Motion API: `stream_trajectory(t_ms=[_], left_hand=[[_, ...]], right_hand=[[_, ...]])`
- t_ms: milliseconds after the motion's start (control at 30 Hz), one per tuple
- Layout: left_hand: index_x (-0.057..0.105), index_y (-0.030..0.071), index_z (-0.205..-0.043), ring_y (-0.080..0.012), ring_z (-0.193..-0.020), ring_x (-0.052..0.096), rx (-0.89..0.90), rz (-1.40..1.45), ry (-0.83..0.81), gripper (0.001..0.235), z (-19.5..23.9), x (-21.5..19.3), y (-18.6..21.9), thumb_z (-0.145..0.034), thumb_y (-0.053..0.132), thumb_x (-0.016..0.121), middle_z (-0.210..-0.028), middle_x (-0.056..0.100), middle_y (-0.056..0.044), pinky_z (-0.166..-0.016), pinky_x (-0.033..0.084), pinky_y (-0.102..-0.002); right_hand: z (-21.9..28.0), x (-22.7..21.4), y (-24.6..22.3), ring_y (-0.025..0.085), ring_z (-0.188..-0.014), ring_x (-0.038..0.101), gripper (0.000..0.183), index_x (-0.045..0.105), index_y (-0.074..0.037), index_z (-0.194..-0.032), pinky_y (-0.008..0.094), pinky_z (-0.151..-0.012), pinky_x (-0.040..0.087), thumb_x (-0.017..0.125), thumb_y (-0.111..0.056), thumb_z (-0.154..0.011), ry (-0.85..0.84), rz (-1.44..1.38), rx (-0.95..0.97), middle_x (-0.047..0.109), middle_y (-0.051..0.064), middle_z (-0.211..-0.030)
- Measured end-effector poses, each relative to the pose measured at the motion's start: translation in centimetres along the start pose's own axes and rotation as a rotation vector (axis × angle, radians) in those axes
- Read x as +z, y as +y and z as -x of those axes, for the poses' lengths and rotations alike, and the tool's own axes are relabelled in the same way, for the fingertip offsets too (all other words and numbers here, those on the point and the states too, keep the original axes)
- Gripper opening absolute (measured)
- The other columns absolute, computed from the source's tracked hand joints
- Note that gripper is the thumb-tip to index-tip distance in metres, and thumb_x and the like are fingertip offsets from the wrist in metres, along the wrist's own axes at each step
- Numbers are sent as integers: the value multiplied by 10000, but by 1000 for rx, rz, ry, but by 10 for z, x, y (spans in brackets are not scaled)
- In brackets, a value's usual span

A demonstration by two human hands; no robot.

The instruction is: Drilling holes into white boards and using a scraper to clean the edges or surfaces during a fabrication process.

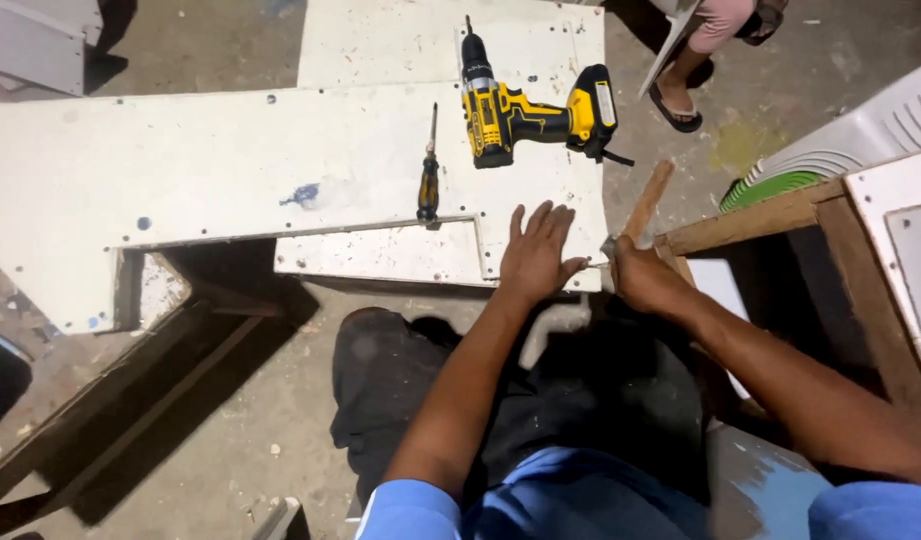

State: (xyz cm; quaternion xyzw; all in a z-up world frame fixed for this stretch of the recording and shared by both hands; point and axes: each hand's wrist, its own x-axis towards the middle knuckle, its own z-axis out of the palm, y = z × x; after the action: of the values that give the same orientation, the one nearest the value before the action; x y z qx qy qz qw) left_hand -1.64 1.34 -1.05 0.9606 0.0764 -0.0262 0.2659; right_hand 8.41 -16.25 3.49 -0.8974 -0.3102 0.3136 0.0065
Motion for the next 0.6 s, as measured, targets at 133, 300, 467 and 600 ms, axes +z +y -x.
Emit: stream_trajectory(t_ms=[133, 300, 467, 600], left_hand=[[318, 124, -1609, -274, -1574, 257, 34, 27, 4, 795, -11, -1, 4, -1008, 595, 538, -1637, 409, -99, -1300, 54, -594], [311, 155, -1610, -240, -1576, 247, 28, -30, -9, 805, -5, 8, 1, -1001, 646, 499, -1643, 398, -73, -1298, 45, -587], [332, 138, -1599, -246, -1570, 267, 9, 9, 28, 801, -4, 12, -4, -996, 619, 544, -1628, 417, -87, -1305, 40, -573], [341, 148, -1596, -230, -1570, 271, 9, -5, 27, 810, -7, 15, -7, -983, 639, 538, -1625, 428, -76, -1313, 38, -551]], right_hand=[[-42, 41, 42, 564, -930, 675, 404, 584, 128, -1074, 584, -756, 540, 492, -264, -1038, 289, -177, 11, 668, 391, -930], [-12, 24, 26, 158, -406, 411, 396, 434, 66, -1354, 304, -321, 349, 532, -174, -1055, -6, -1251, 254, 537, 189, -736], [5, -11, 47, 268, -495, 642, 384, 586, 36, -1310, 368, -317, 497, 635, -160, -983, 90, -834, 212, 657, 247, -825], [29, -50, 43, 438, -1027, 732, 395, 754, -64, -1205, 547, -885, 559, 675, -294, -894, 9, -227, 78, 797, 242, -971]])
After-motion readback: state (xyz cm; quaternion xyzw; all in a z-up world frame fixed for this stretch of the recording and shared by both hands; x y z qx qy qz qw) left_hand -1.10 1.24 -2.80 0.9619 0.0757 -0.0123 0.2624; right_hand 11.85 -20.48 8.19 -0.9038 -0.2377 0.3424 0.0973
